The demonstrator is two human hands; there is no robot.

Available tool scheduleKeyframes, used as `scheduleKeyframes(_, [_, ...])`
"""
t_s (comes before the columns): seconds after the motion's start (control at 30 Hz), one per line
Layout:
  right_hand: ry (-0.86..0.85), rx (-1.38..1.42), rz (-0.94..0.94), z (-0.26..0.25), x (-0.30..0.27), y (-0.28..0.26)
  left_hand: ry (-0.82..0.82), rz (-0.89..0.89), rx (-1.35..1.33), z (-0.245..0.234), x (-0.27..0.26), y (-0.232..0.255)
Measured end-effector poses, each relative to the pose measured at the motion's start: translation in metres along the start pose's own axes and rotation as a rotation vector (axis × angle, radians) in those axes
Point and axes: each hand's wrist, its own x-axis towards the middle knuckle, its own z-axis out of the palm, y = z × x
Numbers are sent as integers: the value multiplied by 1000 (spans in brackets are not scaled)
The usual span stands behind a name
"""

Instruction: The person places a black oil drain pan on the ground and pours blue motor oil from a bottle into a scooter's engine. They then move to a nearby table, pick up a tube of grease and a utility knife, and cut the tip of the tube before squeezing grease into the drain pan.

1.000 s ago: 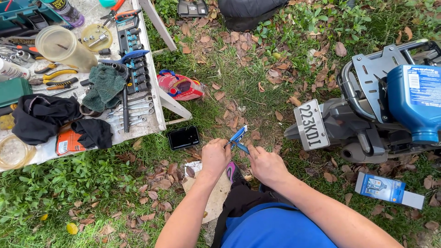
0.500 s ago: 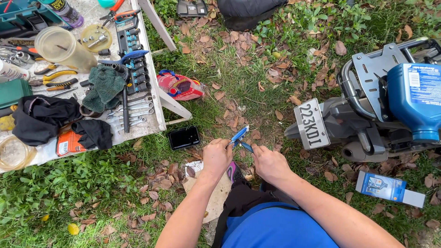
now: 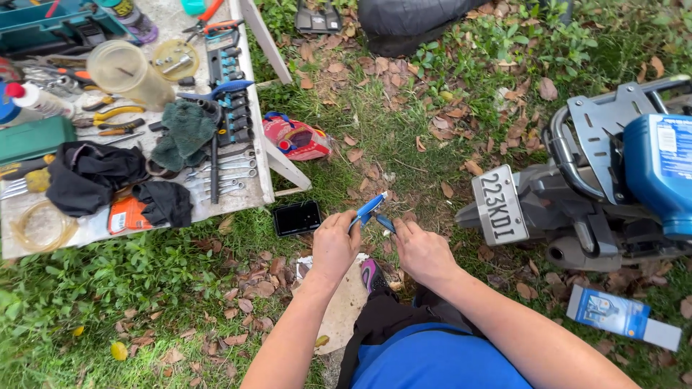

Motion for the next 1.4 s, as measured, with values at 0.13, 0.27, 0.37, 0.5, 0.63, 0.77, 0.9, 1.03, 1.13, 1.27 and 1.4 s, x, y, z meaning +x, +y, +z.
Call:
scheduleKeyframes(0.13, [30,-16,-48,-14,12,-15,32,36,-46,-13,1,-10])
scheduleKeyframes(0.27, [47,-63,-98,-16,18,-23,-34,174,-74,-53,7,8])
scheduleKeyframes(0.37, [62,-75,-132,-19,20,-28,-46,203,17,-45,2,-6])
scheduleKeyframes(0.5, [65,-79,-157,-15,21,-29,-38,213,55,-28,-6,-18])
scheduleKeyframes(0.63, [98,-105,-176,-14,19,-31,0,165,71,1,-13,-34])
scheduleKeyframes(0.77, [77,-88,-173,-17,19,-33,51,115,25,9,-16,-41])
scheduleKeyframes(0.9, [63,-77,-164,-20,22,-35,80,90,2,10,-15,-39])
scheduleKeyframes(1.03, [58,-94,-182,-13,22,-33,132,61,-36,12,-14,-37])
scheduleKeyframes(1.13, [44,-104,-185,-11,23,-35,164,4,-46,2,-7,-24])
scheduleKeyframes(1.27, [14,-80,-181,-3,23,-34,172,-67,-70,-4,-8,-15])
scheduleKeyframes(1.4, [16,-61,-188,-4,22,-35,186,-26,-68,-2,-12,-22])
